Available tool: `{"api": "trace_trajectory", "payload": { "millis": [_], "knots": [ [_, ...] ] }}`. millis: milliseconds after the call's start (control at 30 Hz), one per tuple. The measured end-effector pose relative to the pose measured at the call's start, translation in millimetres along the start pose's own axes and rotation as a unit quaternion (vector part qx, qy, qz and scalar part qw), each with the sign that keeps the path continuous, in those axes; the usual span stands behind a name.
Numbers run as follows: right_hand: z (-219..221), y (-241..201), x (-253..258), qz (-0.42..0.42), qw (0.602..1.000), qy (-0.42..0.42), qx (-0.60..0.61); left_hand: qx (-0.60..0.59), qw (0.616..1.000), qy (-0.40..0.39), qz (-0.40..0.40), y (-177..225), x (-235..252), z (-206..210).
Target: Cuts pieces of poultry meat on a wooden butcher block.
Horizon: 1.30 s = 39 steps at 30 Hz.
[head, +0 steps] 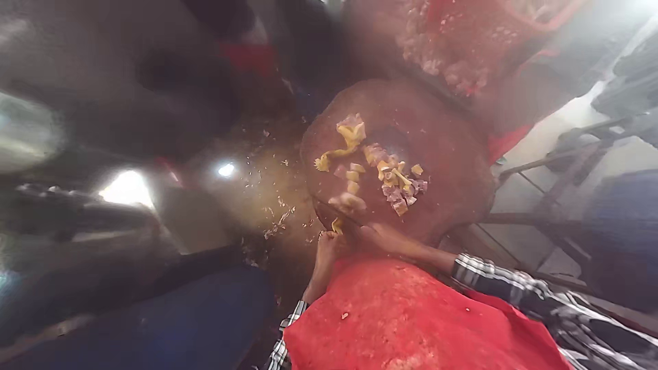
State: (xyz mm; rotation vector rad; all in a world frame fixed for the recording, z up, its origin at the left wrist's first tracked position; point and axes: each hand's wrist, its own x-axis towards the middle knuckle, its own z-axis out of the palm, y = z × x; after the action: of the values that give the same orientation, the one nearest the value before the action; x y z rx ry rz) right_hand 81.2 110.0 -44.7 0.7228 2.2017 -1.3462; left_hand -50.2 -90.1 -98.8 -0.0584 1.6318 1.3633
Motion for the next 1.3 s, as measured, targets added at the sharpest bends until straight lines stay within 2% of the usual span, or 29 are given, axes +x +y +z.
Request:
{"api": "trace_trajectory", "payload": {
  "millis": [100,200,233,367,433,467,533,567,633,700,733,800,900,933,967,1000,1033,1100,1167,1233,1300],
  "knots": [
    [-3,-21,-23,-0.086,0.993,0.019,0.072,0.030,0.997,0.059,0.044,-10,0,-18],
    [2,-27,-28,-0.178,0.977,0.023,0.119,0.006,0.997,0.067,0.047,-7,4,-29],
    [4,-20,-24,-0.173,0.981,0.013,0.091,0.002,0.997,0.059,0.046,-6,5,-30],
    [14,12,-3,-0.037,0.997,-0.070,-0.024,0.032,0.998,0.047,0.036,3,4,-39],
    [14,11,-6,-0.022,0.996,-0.074,-0.049,0.134,0.984,0.105,0.054,12,-4,-68],
    [15,9,-9,-0.021,0.995,-0.073,-0.057,0.203,0.964,0.153,0.074,17,-8,-88],
    [16,10,-7,-0.030,0.995,-0.068,-0.071,0.250,0.923,0.251,0.148,46,-13,-117],
    [17,13,-5,-0.039,0.993,-0.066,-0.088,0.250,0.912,0.265,0.187,71,-21,-116],
    [15,17,-5,-0.061,0.985,-0.078,-0.138,0.265,0.905,0.214,0.255,123,-39,-88],
    [12,18,-3,-0.092,0.974,-0.086,-0.188,0.352,0.890,0.094,0.275,163,-35,-42],
    [10,18,-1,-0.110,0.969,-0.083,-0.204,0.425,0.866,0.025,0.264,173,-19,-19],
    [11,22,0,-0.138,0.961,-0.076,-0.227,0.565,0.788,-0.064,0.235,164,27,21],
    [17,26,2,-0.145,0.959,-0.073,-0.231,0.700,0.678,-0.083,0.207,128,86,59],
    [16,25,1,-0.142,0.964,-0.071,-0.215,0.720,0.658,-0.084,0.203,125,95,66],
    [16,25,1,-0.141,0.968,-0.070,-0.193,0.722,0.656,-0.086,0.201,128,96,70],
    [16,25,0,-0.138,0.974,-0.075,-0.166,0.706,0.675,-0.089,0.195,138,91,72],
    [18,26,0,-0.134,0.979,-0.082,-0.133,0.669,0.715,-0.096,0.179,151,82,69],
    [17,29,-6,-0.115,0.989,-0.087,-0.042,0.546,0.816,-0.095,0.166,168,59,54],
    [7,36,-16,-0.070,0.996,-0.053,0.036,0.373,0.907,-0.086,0.177,180,33,37],
    [-6,46,-22,-0.012,0.990,-0.033,0.133,0.235,0.953,-0.070,0.180,173,15,21],
    [-14,50,-20,0.037,0.985,0.010,0.170,0.245,0.955,-0.016,0.169,147,13,8]
  ]
}}
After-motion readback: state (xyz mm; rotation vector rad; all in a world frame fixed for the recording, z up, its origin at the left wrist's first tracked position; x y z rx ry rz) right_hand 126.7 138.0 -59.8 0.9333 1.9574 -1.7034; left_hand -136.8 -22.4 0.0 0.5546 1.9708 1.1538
